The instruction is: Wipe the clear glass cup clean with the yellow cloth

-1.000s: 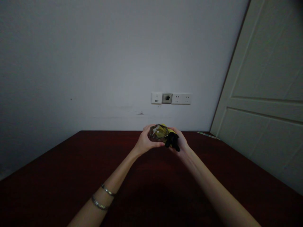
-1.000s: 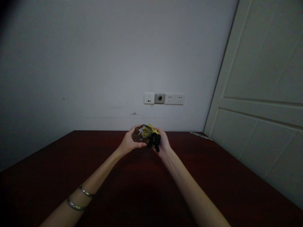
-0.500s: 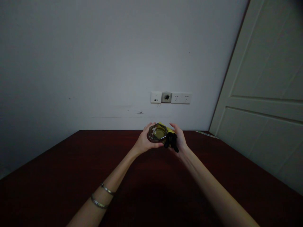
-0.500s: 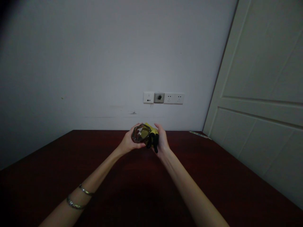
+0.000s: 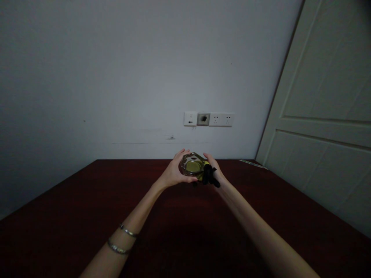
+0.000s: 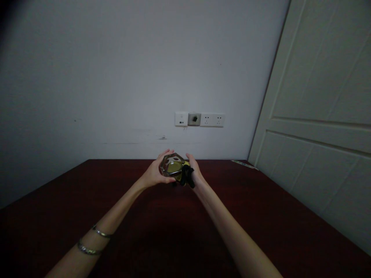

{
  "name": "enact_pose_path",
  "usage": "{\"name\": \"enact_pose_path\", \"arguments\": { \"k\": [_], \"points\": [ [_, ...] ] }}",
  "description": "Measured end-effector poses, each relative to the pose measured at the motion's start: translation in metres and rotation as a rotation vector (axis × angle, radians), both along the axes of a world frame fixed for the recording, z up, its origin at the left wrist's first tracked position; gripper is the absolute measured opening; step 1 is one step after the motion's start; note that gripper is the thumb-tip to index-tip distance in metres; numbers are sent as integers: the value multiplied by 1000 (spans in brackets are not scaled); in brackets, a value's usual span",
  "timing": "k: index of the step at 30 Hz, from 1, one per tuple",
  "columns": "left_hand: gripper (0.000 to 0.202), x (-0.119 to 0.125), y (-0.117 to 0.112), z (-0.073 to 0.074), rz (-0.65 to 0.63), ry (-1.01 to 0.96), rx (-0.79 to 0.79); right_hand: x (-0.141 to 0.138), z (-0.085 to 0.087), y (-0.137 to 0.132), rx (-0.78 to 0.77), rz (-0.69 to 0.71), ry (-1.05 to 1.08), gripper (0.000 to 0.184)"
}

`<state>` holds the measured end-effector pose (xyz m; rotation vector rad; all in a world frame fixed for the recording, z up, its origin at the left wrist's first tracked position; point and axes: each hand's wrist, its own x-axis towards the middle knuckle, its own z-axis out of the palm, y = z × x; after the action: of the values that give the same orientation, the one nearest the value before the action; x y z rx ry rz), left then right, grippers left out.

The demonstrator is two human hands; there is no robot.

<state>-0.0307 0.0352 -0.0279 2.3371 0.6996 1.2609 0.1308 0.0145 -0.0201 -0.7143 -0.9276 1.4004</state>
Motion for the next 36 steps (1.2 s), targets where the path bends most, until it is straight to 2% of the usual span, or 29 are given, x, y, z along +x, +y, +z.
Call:
{"name": "enact_pose_path", "arguments": {
  "k": [7, 14, 17, 22, 31, 36],
  "points": [
    [89, 4, 0, -3, -26, -65, -80, -3, -5, -2, -80, 0, 105, 32],
    [93, -5, 3, 2, -53, -4, -43, -10, -9, -2, -151, 44, 132, 25],
    [94, -5, 3, 3, -45, 12, -40, -7, -13, 5, -161, -4, 131, 25],
    [94, 0, 1, -1, -65, -43, -123, -4, -16, 10, -138, -70, 174, 22],
    [92, -4, 8, -6, -74, -5, -85, -9, -10, 1, -137, 90, 126, 24],
    [91, -3, 12, -8, -72, -122, -245, 1, -12, 6, -139, 164, -37, 23]
  ]
}}
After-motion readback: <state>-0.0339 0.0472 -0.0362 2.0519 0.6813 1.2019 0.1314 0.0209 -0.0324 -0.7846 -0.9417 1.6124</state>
